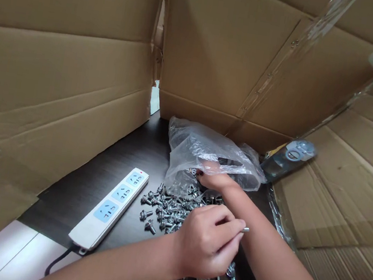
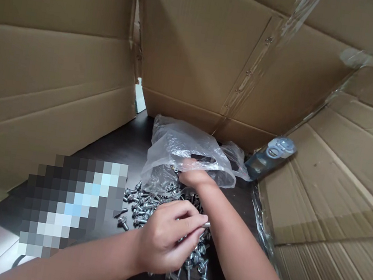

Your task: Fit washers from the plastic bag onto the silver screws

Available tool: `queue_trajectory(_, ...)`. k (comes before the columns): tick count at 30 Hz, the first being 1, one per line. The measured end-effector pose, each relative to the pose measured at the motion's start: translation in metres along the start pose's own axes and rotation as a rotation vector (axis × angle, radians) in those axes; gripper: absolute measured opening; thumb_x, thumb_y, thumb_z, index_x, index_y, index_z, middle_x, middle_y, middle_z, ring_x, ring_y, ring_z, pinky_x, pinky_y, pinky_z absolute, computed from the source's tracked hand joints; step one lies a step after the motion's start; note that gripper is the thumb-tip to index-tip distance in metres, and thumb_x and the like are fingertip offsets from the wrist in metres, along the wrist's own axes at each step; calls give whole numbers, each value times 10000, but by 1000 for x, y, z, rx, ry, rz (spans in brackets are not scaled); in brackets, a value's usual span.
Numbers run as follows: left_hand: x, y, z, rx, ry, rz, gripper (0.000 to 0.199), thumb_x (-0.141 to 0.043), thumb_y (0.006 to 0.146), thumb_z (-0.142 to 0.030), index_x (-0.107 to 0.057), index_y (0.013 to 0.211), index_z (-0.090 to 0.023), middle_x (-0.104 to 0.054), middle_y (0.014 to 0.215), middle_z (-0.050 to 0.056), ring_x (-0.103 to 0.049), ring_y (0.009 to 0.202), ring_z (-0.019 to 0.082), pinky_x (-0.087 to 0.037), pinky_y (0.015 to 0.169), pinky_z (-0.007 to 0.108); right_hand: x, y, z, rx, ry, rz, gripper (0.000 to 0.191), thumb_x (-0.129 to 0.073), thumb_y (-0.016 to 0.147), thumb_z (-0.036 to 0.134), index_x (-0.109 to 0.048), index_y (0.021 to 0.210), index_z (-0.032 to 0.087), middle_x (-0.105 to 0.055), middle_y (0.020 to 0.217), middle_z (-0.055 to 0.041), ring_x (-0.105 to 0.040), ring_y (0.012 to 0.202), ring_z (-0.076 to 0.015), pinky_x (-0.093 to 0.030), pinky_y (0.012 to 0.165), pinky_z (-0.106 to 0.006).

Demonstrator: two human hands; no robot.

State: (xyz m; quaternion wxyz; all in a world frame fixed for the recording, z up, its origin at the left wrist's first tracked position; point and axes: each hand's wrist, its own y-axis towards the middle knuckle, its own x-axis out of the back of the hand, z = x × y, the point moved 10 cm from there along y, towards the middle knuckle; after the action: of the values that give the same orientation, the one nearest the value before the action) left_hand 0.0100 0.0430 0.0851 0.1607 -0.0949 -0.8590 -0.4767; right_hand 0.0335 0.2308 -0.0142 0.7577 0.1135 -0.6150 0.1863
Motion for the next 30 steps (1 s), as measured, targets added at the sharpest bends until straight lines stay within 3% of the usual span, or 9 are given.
queue_trajectory(11,-2,-6,-9,-89,92,24,268,-479,826,-124,-647,1033,-99,-603,782,107,-488,668,158,-428,603,303,-2,-5,31,97,-212,104,110,-591,879,179,-661,893,95,-668,902,-71,-634,848,-165,-509,789,-327)
queue_trajectory(21,-2,-4,-11,-105,144,48,219,-501,817,-117,-654,973,-102,-607,770,99,-470,645,152,-402,595,293,2,-3,18,25,-233,-7,176,-544,917,224,-661,897,94,-671,917,-85,-637,870,-177,-507,804,-346)
queue_trajectory(30,-2,-5,-10,-105,159,51,238,-496,823,-126,-651,998,-84,-618,782,110,-477,650,160,-406,589,303,6,2,7,-54,-81,-29,218,-594,891,292,-667,933,92,-674,967,-102,-637,913,-186,-507,830,-353)
